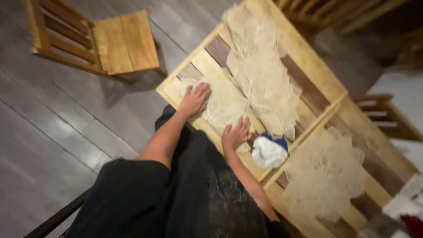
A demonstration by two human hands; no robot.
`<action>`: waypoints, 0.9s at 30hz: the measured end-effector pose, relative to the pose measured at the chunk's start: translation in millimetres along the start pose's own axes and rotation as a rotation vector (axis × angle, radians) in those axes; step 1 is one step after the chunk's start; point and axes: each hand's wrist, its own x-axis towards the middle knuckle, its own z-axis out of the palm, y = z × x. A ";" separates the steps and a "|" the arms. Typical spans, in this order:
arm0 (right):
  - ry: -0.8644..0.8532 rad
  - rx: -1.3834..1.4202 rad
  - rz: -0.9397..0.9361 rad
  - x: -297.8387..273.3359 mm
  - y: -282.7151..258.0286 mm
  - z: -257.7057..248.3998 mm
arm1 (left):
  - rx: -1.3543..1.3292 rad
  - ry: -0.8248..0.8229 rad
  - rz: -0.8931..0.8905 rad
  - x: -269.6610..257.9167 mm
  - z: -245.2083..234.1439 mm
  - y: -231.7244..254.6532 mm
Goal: Cleaning wooden restaurant tables by spraying them with cleaner and wiping them with a cloth.
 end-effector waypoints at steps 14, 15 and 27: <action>0.057 0.008 -0.010 -8.7 8.4 -3.1 | -0.055 0.038 -0.263 -19.2 -13.5 -67.1; 0.060 0.011 -0.024 -6.6 11.2 -4.5 | -0.066 -0.014 -0.281 -14.3 -17.0 -68.6; -0.029 0.041 0.101 3.6 -62.9 -23.4 | -0.025 0.095 -0.120 -16.4 -3.3 -89.2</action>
